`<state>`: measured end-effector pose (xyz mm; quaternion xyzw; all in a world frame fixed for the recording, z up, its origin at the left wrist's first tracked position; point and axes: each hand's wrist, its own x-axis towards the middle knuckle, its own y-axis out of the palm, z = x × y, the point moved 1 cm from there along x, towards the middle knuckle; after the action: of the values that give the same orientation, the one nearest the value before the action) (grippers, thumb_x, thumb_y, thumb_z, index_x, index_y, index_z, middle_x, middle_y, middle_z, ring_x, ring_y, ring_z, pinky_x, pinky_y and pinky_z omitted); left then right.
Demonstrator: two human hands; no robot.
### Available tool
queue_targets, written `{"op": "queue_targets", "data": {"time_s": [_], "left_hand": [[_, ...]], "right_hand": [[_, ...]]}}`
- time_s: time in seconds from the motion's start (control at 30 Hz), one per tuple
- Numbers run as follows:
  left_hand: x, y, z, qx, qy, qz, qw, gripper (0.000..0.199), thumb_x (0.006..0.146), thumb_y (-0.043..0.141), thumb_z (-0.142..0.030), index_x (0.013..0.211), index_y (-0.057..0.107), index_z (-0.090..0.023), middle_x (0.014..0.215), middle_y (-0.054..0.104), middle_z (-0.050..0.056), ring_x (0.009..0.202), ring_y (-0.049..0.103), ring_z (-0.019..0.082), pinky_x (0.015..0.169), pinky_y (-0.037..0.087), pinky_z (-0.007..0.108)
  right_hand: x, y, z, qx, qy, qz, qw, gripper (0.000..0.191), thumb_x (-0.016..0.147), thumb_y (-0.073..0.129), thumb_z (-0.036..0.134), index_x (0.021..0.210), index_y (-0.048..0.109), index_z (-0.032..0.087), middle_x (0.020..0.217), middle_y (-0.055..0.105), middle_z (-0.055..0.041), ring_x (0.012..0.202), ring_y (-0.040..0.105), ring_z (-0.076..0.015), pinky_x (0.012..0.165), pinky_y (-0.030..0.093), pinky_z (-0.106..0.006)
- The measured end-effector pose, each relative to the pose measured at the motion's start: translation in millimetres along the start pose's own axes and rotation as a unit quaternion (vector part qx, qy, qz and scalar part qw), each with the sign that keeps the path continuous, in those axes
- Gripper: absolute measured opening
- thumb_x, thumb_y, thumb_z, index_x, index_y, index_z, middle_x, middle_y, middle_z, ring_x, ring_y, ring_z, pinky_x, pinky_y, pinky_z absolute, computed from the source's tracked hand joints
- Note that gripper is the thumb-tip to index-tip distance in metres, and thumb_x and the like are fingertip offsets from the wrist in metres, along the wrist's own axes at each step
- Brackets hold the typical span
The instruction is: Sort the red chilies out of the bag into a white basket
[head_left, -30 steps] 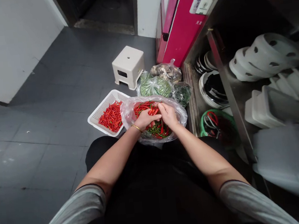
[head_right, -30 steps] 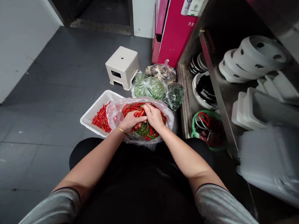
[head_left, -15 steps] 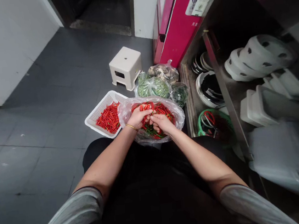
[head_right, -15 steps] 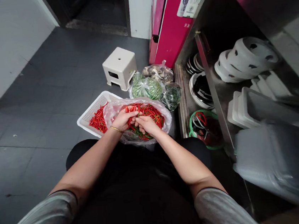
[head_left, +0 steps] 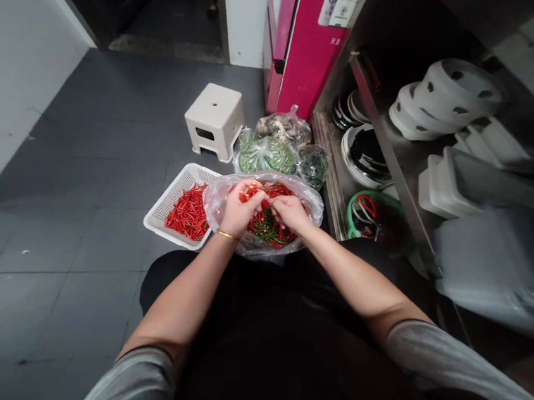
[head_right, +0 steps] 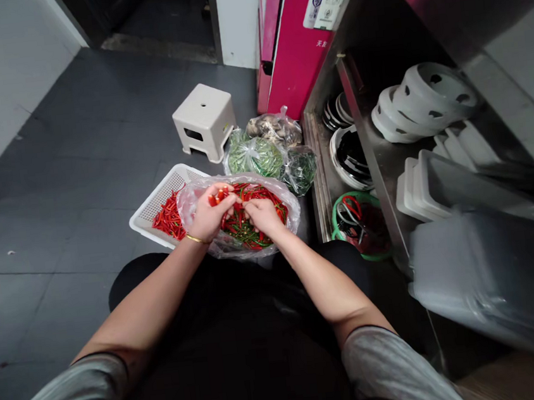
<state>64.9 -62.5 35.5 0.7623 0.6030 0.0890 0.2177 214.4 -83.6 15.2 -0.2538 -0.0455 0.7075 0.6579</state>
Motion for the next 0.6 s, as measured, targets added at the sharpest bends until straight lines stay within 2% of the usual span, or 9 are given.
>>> {"op": "queue_targets", "data": {"time_s": [0.07, 0.13, 0.17, 0.23, 0.33, 0.4, 0.47, 0.53, 0.6], "left_hand": [[-2, 2.3, -4, 0.054, 0.034, -0.011, 0.998, 0.031, 0.066, 0.077, -0.026, 0.091, 0.060, -0.016, 0.072, 0.065, -0.001, 0.055, 0.051, 0.005, 0.051, 0.038, 0.017], [2, -3.5, -7, 0.045, 0.006, -0.025, 0.999, 0.029, 0.066, 0.076, -0.026, 0.088, 0.061, -0.015, 0.069, 0.064, -0.001, 0.051, 0.049, 0.005, 0.047, 0.036, 0.018], [6, -8.8, -7, 0.022, -0.028, -0.036, 0.999, 0.027, 0.066, 0.076, -0.026, 0.084, 0.061, -0.014, 0.065, 0.063, -0.001, 0.047, 0.046, 0.004, 0.044, 0.033, 0.018], [15, -20.7, -8, -0.029, -0.099, -0.054, 0.993, 0.027, 0.062, 0.077, -0.027, 0.076, 0.059, -0.013, 0.058, 0.059, -0.002, 0.042, 0.042, 0.004, 0.040, 0.028, 0.018], [22, -31.6, -7, -0.072, -0.141, -0.050, 0.986, 0.030, 0.057, 0.081, -0.026, 0.067, 0.056, -0.013, 0.052, 0.054, -0.003, 0.042, 0.044, 0.004, 0.041, 0.030, 0.018], [21, -32.4, -4, -0.067, -0.144, -0.030, 0.987, 0.032, 0.055, 0.082, -0.026, 0.061, 0.054, -0.014, 0.048, 0.050, -0.005, 0.042, 0.044, 0.005, 0.043, 0.033, 0.019], [19, -30.8, -1, -0.040, -0.137, -0.027, 0.989, 0.035, 0.053, 0.083, -0.027, 0.056, 0.052, -0.014, 0.047, 0.050, -0.004, 0.043, 0.044, 0.005, 0.045, 0.035, 0.020], [17, -28.5, 5, -0.004, -0.131, -0.034, 0.991, 0.035, 0.052, 0.084, -0.028, 0.057, 0.053, -0.014, 0.050, 0.054, -0.002, 0.046, 0.047, 0.007, 0.048, 0.037, 0.021], [16, -25.4, 11, 0.026, -0.135, -0.029, 0.990, 0.034, 0.051, 0.085, -0.029, 0.062, 0.057, -0.013, 0.056, 0.058, -0.001, 0.050, 0.050, 0.008, 0.052, 0.040, 0.022]], "right_hand": [[5, -15, 0, -0.177, -0.021, -0.027, 0.984, 0.033, 0.091, 0.043, 0.036, 0.070, 0.059, 0.017, 0.060, 0.057, -0.0015, 0.052, 0.055, -0.0134, 0.053, 0.043, -0.024], [7, -23, -2, -0.347, -0.053, -0.021, 0.936, 0.022, 0.090, 0.052, 0.033, 0.092, 0.067, 0.017, 0.087, 0.065, -0.0073, 0.075, 0.063, -0.0183, 0.068, 0.047, -0.027], [7, -23, -4, -0.413, -0.058, -0.009, 0.909, 0.024, 0.089, 0.055, 0.034, 0.104, 0.066, 0.019, 0.100, 0.064, -0.0091, 0.084, 0.064, -0.0203, 0.073, 0.048, -0.029], [6, -16, -11, -0.503, -0.047, 0.036, 0.862, 0.033, 0.088, 0.058, 0.036, 0.118, 0.062, 0.024, 0.115, 0.059, -0.0111, 0.091, 0.065, -0.0229, 0.076, 0.049, -0.031], [8, -1, -20, -0.557, -0.030, 0.078, 0.826, 0.028, 0.092, 0.052, 0.034, 0.115, 0.064, 0.021, 0.114, 0.059, -0.0133, 0.090, 0.066, -0.0243, 0.074, 0.050, -0.033], [13, 0, -22, -0.533, -0.044, 0.065, 0.842, 0.024, 0.092, 0.051, 0.031, 0.107, 0.066, 0.019, 0.112, 0.060, -0.0137, 0.091, 0.066, -0.0243, 0.075, 0.050, -0.033], [18, -7, -21, -0.439, -0.062, 0.036, 0.896, 0.017, 0.089, 0.055, 0.028, 0.096, 0.066, 0.018, 0.103, 0.064, -0.0111, 0.088, 0.065, -0.0220, 0.075, 0.050, -0.031], [22, -17, -18, -0.264, -0.044, 0.022, 0.963, 0.012, 0.086, 0.057, 0.027, 0.086, 0.063, 0.017, 0.085, 0.067, -0.0062, 0.074, 0.065, -0.0175, 0.067, 0.051, -0.028], [23, -22, -16, -0.051, 0.006, 0.046, 0.998, 0.014, 0.082, 0.060, 0.031, 0.082, 0.059, 0.017, 0.070, 0.065, -0.0016, 0.056, 0.060, -0.0130, 0.054, 0.050, -0.024]]}}
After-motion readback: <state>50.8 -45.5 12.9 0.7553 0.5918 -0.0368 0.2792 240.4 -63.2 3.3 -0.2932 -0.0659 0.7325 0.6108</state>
